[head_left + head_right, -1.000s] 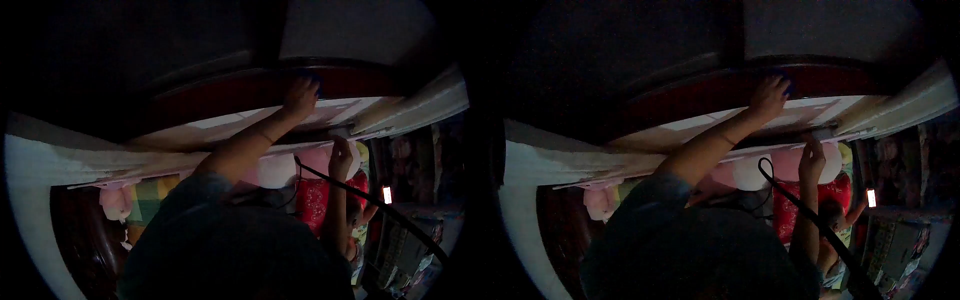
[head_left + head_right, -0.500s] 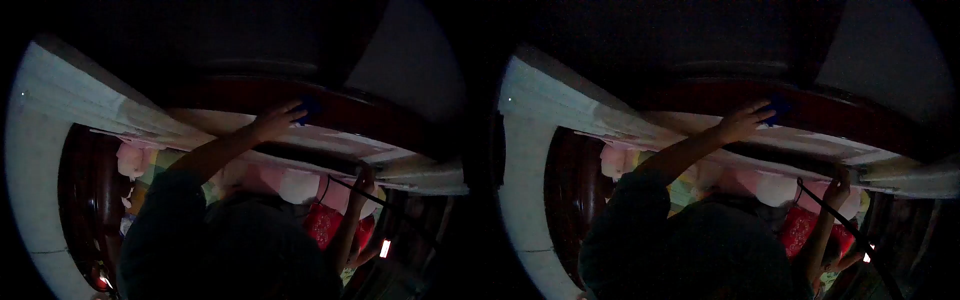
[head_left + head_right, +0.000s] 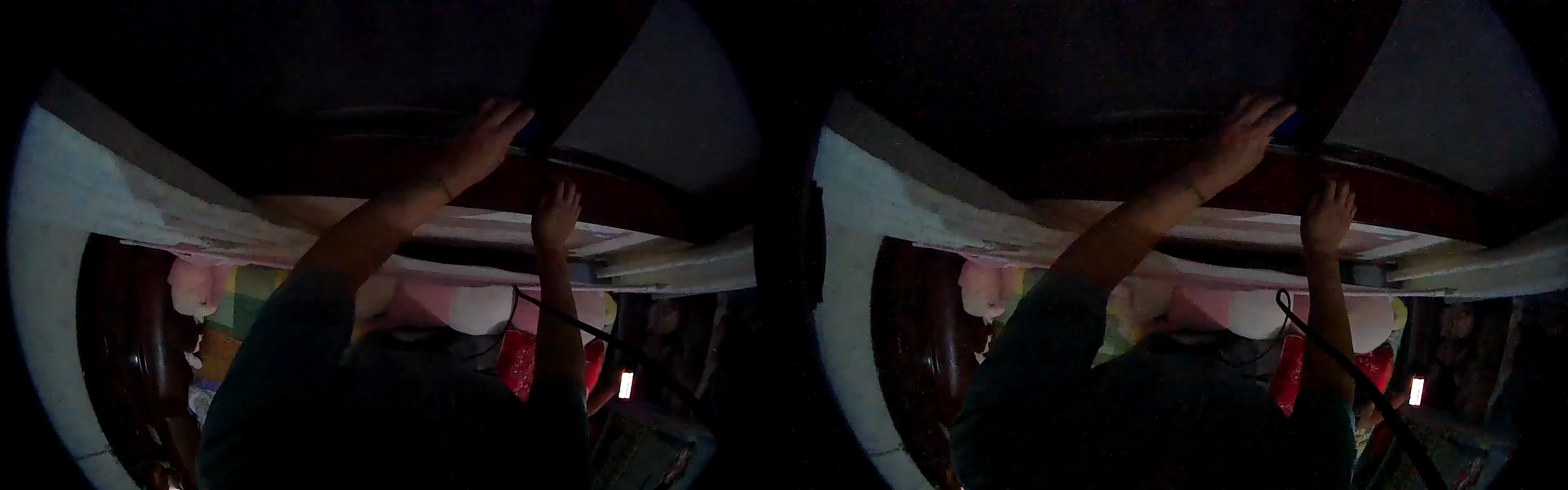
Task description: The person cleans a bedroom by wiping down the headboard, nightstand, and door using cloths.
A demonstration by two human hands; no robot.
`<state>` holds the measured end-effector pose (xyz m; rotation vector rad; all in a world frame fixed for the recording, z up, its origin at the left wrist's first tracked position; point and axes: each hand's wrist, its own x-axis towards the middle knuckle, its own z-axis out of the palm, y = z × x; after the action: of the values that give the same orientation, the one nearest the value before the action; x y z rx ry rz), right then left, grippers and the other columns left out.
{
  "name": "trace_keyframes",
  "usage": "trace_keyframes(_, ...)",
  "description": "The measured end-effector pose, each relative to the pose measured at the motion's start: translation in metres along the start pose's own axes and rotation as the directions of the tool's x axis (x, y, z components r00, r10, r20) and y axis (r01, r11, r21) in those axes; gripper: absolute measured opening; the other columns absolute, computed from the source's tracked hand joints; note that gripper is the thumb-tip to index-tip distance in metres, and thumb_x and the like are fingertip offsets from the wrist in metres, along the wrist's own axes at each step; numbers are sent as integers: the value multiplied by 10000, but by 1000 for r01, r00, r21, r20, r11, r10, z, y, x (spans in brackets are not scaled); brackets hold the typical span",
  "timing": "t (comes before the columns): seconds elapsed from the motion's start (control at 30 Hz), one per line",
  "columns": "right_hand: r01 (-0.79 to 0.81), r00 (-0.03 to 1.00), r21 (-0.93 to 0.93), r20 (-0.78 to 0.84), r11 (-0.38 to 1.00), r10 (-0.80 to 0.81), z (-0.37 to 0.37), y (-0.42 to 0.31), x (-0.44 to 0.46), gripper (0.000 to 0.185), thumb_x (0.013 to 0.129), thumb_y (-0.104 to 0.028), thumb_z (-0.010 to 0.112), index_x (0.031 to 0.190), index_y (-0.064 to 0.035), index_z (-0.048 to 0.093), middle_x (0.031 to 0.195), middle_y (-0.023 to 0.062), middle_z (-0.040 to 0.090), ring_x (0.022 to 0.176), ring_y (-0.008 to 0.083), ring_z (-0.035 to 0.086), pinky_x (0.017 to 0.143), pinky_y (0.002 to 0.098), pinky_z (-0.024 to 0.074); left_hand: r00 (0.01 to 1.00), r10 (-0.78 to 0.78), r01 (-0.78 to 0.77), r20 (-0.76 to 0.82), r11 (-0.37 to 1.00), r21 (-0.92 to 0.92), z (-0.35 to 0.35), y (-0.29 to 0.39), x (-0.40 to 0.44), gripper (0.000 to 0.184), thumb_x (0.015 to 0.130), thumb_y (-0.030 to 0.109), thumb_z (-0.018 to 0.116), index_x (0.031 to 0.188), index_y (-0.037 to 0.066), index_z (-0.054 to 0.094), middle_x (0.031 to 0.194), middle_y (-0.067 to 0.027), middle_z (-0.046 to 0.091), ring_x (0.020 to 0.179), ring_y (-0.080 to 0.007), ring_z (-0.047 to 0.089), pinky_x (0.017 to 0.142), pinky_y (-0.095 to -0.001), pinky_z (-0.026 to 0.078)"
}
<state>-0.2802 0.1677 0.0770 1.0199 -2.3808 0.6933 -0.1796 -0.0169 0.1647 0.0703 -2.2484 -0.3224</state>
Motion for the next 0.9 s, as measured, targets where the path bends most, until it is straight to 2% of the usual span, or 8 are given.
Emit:
trace_keyframes(0.1,29,998,-77,-50,997,-32,12,10,-5,345,863,-184,508,1200,-112,537,1119,172,527,1049,407,498,870,526,399,998,59,-57,-15,988,145,43,-17,6,486,770,-19,602,1248,67,572,1214,-149,570,1149,-328,524,966,-399,474)
trace_keyframes(0.17,14,1000,-51,-14,999,-15,6,9,-4,343,861,-181,519,1198,-121,540,1125,166,530,1056,393,499,871,515,404,962,236,-259,138,948,186,44,-29,1,445,788,4,573,1229,63,580,1220,-131,576,1144,-301,532,959,-391,484)
trace_keyframes(0.27,21,1000,-39,-3,999,-22,7,8,-8,333,861,-179,538,1191,-133,547,1136,149,535,1065,369,504,872,496,410,938,295,-316,183,944,97,27,-44,-7,405,799,10,556,1197,65,601,1224,-110,587,1154,-286,531,962,-377,485)
trace_keyframes(0.57,21,1000,36,-19,999,-21,-3,4,-8,291,877,-140,537,1167,-130,567,1182,98,542,1090,329,507,891,465,416,934,75,-196,350,926,323,-33,-56,-17,429,791,7,570,1207,106,609,1268,-70,571,1172,-274,515,989,-360,463)
trace_keyframes(0.63,35,999,20,-15,999,-35,0,2,-5,295,875,-136,541,1169,-136,568,1193,97,542,1093,328,508,895,464,416,948,189,-254,255,934,250,-1,-44,-4,430,806,23,568,1229,99,591,1267,-74,563,1187,-271,502,1004,-350,448)
trace_keyframes(0.73,63,998,55,-11,996,-63,4,5,-7,302,879,-130,535,1178,-147,570,1202,103,543,1100,331,510,896,471,413,911,207,-308,357,917,255,9,-43,-1,407,823,47,567,1228,86,587,1259,-78,559,1194,-266,497,1012,-360,446)
trace_keyframes(0.8,36,996,-11,81,999,-35,-2,6,-6,311,884,-121,526,1191,-145,567,1200,110,547,1095,335,514,894,472,413,866,349,-468,357,815,340,5,-67,-15,419,825,66,569,1244,84,580,1282,-81,546,1198,-260,497,1007,-369,458)
trace_keyframes(0.9,77,997,16,9,997,-77,1,6,-8,321,884,-117,521,1203,-135,557,1191,118,550,1086,344,518,889,474,412,888,298,-425,352,824,374,-42,-101,-45,452,815,64,573,1266,88,572,1306,-86,535,1201,-256,496,998,-369,471)
